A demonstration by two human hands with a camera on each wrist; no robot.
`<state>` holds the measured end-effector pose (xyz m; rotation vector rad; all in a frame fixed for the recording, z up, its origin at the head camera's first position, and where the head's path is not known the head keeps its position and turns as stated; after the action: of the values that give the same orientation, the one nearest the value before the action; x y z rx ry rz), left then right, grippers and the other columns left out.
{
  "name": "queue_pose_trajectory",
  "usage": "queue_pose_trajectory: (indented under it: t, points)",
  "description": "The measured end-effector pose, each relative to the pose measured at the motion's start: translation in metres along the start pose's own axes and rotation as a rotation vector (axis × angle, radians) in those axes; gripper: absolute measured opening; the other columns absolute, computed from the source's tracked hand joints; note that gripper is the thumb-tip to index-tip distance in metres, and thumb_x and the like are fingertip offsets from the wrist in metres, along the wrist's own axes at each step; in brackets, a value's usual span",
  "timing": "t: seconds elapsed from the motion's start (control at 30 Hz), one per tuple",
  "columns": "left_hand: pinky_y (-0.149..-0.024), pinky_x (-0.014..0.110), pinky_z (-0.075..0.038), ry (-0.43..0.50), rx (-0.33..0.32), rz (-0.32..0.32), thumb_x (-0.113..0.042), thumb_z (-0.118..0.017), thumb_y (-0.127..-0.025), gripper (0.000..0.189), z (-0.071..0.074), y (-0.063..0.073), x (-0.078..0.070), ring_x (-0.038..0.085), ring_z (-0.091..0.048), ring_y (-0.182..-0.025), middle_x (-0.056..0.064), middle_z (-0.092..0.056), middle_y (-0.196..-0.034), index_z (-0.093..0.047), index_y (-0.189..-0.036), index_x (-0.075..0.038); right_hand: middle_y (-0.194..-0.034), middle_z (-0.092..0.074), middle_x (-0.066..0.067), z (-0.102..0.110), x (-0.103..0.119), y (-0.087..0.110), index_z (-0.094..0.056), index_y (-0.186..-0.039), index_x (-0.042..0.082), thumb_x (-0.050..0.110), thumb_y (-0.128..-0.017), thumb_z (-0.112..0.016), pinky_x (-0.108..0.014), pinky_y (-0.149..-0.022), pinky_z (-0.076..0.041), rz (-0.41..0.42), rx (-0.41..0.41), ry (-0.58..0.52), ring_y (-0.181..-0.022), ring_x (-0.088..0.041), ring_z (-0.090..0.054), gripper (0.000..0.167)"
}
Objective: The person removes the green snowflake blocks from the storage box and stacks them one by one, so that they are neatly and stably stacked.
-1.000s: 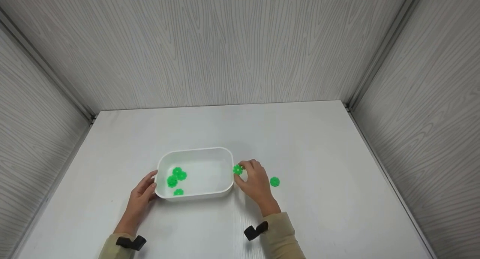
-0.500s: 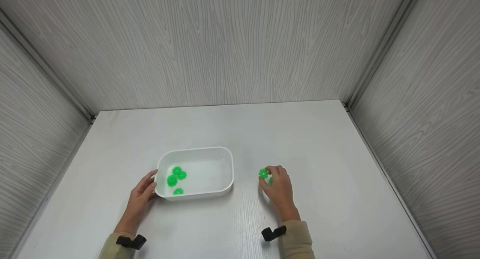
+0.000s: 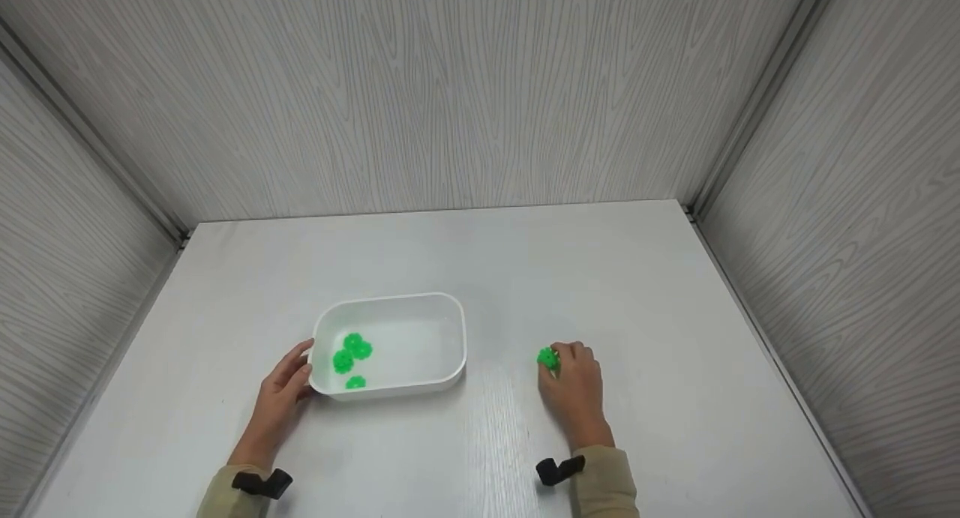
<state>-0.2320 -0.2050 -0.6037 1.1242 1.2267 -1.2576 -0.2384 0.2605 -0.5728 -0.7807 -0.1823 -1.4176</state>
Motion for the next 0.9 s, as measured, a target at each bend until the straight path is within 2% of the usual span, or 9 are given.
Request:
queue_pose_trajectory:
  t: [0.13,0.2,0.37,0.47,0.57,0.7,0.8,0.9]
  points:
    - [-0.081,0.037,-0.049,0.003,0.01,0.033,-0.03,-0.056,-0.094,0.043,0.001,0.0,0.0,0.026,-0.055,-0.107,0.01,-0.055,-0.127,-0.048,-0.136,-0.027,-0.099,-0.054,-0.008,-0.006,-0.006,0.002,-0.063,-0.106,0.006,0.024,-0.083,-0.066,-0.044,-0.079,-0.042,-0.058,0.056,0.023,-0.092,-0.025,-0.051,0.03]
    - [-0.081,0.037,-0.049,0.006,0.011,0.029,-0.03,-0.056,-0.094,0.043,0.001,0.0,0.0,0.026,-0.055,-0.106,0.01,-0.055,-0.126,-0.048,-0.136,-0.027,-0.101,-0.054,-0.008,-0.008,-0.007,0.002,-0.062,-0.108,0.006,0.025,-0.084,-0.065,-0.045,-0.08,-0.041,-0.072,0.067,0.038,-0.094,-0.026,-0.051,0.031]
    - [-0.077,0.034,-0.051,-0.001,-0.004,0.0,-0.038,-0.058,-0.091,0.045,-0.001,0.0,0.002,0.023,-0.057,-0.102,0.007,-0.058,-0.121,-0.049,-0.134,-0.03,-0.102,-0.056,-0.01,-0.007,-0.005,0.003,-0.063,-0.108,0.005,0.025,-0.083,-0.066,-0.047,-0.081,-0.04,-0.053,0.06,0.085,-0.095,-0.029,-0.051,0.031]
    - [-0.078,0.034,-0.05,-0.008,-0.008,0.004,-0.04,-0.058,-0.09,0.046,-0.001,0.0,0.002,0.023,-0.057,-0.103,0.005,-0.057,-0.123,-0.049,-0.134,-0.029,-0.1,-0.057,-0.011,-0.007,-0.004,0.004,-0.063,-0.107,0.005,0.025,-0.083,-0.067,-0.047,-0.08,-0.04,-0.026,0.045,0.101,-0.093,-0.029,-0.051,0.031]
    - [-0.077,0.034,-0.05,-0.01,-0.013,0.002,-0.035,-0.057,-0.092,0.044,-0.001,0.001,0.002,0.022,-0.057,-0.104,0.006,-0.057,-0.123,-0.049,-0.134,-0.028,-0.102,-0.057,-0.011,-0.007,-0.004,0.005,-0.063,-0.109,0.005,0.025,-0.084,-0.067,-0.047,-0.08,-0.04,-0.023,0.044,0.096,-0.094,-0.029,-0.051,0.033]
    - [-0.078,0.034,-0.05,-0.003,-0.017,0.009,-0.025,-0.055,-0.095,0.041,-0.001,0.001,0.002,0.023,-0.056,-0.105,0.008,-0.057,-0.123,-0.049,-0.135,-0.025,-0.11,-0.055,-0.011,-0.007,-0.005,0.006,-0.06,-0.116,0.006,0.028,-0.085,-0.065,-0.048,-0.084,-0.04,-0.067,0.074,0.061,-0.101,-0.03,-0.05,0.037]
    - [-0.078,0.034,-0.05,0.0,-0.019,0.011,-0.024,-0.056,-0.095,0.041,-0.001,0.001,0.003,0.023,-0.056,-0.106,0.008,-0.057,-0.123,-0.049,-0.135,-0.024,-0.114,-0.053,-0.01,-0.005,-0.002,0.006,-0.058,-0.119,0.007,0.029,-0.087,-0.063,-0.048,-0.086,-0.039,-0.085,0.087,0.038,-0.104,-0.031,-0.049,0.039]
    - [-0.077,0.034,-0.05,-0.004,-0.017,0.003,-0.03,-0.057,-0.093,0.043,-0.001,0.0,0.002,0.022,-0.056,-0.105,0.006,-0.057,-0.123,-0.049,-0.135,-0.025,-0.11,-0.055,-0.012,0.0,0.008,0.002,-0.06,-0.116,0.004,0.025,-0.087,-0.065,-0.048,-0.085,-0.04,-0.016,0.047,0.041,-0.102,-0.032,-0.051,0.036]
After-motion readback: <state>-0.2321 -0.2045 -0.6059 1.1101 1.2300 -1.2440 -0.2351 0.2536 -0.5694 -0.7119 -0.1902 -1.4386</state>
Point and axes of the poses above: each hand's wrist, its own y-axis away from the middle knuckle, its own z-axis out of the back of the hand, x = y × z, the point moved 7 cm from there along -y, towards the middle knuckle
